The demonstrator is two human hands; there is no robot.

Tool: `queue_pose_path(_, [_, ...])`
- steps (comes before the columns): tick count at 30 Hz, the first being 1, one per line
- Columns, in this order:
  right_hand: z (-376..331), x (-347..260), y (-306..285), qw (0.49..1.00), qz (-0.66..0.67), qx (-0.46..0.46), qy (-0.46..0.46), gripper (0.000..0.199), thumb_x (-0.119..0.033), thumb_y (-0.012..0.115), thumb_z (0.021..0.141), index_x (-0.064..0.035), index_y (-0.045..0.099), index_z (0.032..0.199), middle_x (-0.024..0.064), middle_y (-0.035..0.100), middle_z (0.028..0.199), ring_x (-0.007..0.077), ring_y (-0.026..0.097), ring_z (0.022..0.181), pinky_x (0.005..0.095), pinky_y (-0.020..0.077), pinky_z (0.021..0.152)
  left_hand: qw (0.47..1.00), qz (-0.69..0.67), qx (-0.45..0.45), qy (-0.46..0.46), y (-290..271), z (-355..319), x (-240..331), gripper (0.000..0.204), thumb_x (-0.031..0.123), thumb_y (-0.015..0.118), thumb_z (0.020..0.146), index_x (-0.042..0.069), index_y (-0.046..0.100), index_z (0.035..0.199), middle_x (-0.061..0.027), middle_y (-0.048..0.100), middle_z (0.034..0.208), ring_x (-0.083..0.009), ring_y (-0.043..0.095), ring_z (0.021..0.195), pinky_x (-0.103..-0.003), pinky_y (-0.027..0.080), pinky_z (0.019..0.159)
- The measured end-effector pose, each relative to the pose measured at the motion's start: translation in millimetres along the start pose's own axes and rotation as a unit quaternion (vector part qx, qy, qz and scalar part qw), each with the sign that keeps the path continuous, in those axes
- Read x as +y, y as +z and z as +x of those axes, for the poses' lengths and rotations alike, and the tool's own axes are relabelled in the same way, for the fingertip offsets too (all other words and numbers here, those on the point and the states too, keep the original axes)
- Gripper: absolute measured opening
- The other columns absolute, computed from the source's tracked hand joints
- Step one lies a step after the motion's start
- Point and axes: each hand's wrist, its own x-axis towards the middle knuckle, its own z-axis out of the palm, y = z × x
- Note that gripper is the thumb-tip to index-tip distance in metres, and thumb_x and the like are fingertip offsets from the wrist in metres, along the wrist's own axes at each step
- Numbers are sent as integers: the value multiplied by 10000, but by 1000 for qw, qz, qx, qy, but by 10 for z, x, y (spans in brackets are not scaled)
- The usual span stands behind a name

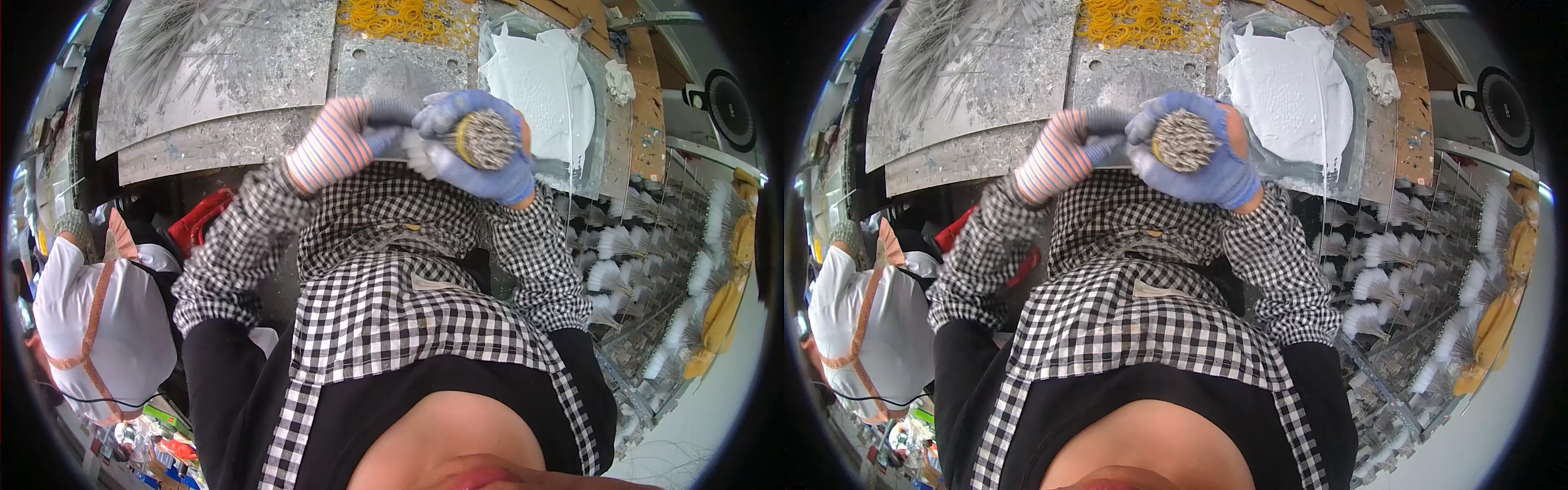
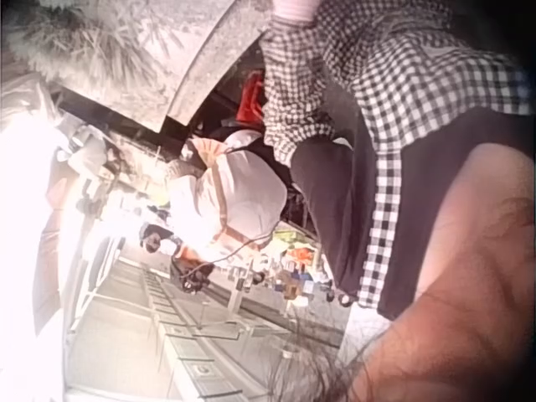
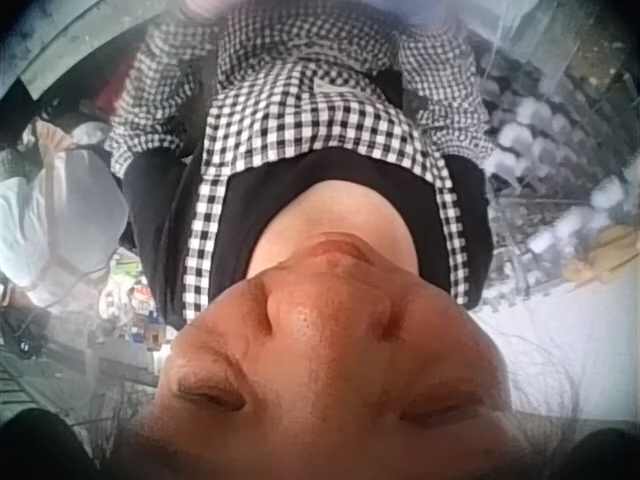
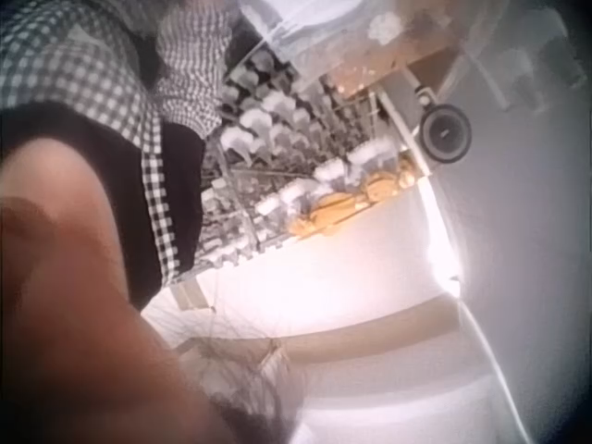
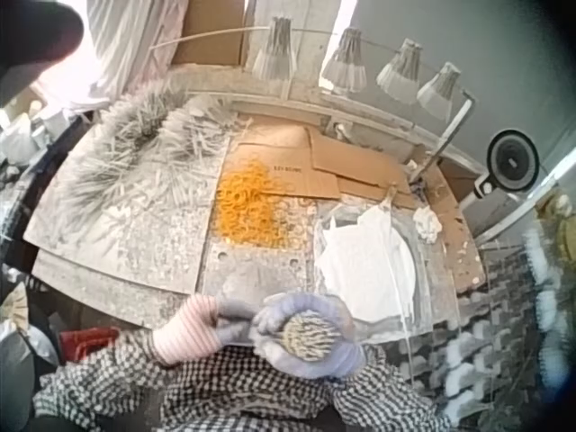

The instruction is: The worker is bundling and preparing feathers or synthetic materials to assemble shuttlecocks.

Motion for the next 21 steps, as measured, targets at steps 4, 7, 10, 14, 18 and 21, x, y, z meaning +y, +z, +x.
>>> queue_pose_path(4, [151, 117, 184, 991, -49, 47, 116, 357, -126, 843, 789, -47, 651, 1079, 41, 748, 933, 121, 713, 885, 279, 592, 781, 986, 137, 63, 66, -391, 441, 371, 211, 64, 619, 955, 25, 740, 1123, -60, 758, 1015, -136, 692, 972, -307, 548, 901])
queue_pose_path(7, [168, 505, 116, 981, -155, 59, 105, 403, -189, 859, 789, -48, 662, 1111, 58, 750, 958, 168, 719, 888, 307, 595, 787, 956, 195, 16, 220, -172, 752, 767, 203, 137, 669, 949, 36, 727, 1116, -72, 749, 1032, -183, 699, 990, -326, 539, 917])
queue_pose_path(10, [-142, 1228, -137, 862, -486, -123, -69, 849, -500, 715, 912, -144, 341, 1587, 130, 425, 1580, 263, 428, 1440, 417, 350, 1213, 887, 412, -193, 78, 230, 955, 840, 378, 393, 633, 957, 78, 744, 1132, -164, 748, 1024, -326, 719, 989, -402, 563, 900])
queue_pose_path(14, [-59, 897, 4, 885, -440, -134, 73, 798, -508, 645, 969, -194, 305, 1620, 122, 388, 1620, 271, 401, 1472, 405, 319, 1239, 814, 520, -242, 92, 255, 1025, 959, 419, 429, 582, 975, 93, 752, 1157, -179, 754, 940, -356, 737, 886, -432, 593, 830])
queue_pose_path(18, [-49, 1033, -25, 822, -534, -78, -183, 800, -484, 696, 941, -191, 349, 1600, 128, 445, 1580, 278, 453, 1433, 388, 329, 1237, 841, 524, -95, 92, 530, 1085, 780, 416, 439, 609, 954, 92, 761, 1127, -171, 757, 913, -359, 741, 857, -447, 594, 810])
queue_pose_path(21, [-120, 1040, 30, 889, -446, -58, -87, 816, -489, 724, 917, -188, 368, 1586, 132, 454, 1569, 276, 457, 1427, 403, 364, 1217, 830, 521, -176, 97, 478, 1027, 612, 443, 470, 625, 928, 93, 760, 1118, -178, 754, 909, -362, 737, 880, -458, 589, 816])
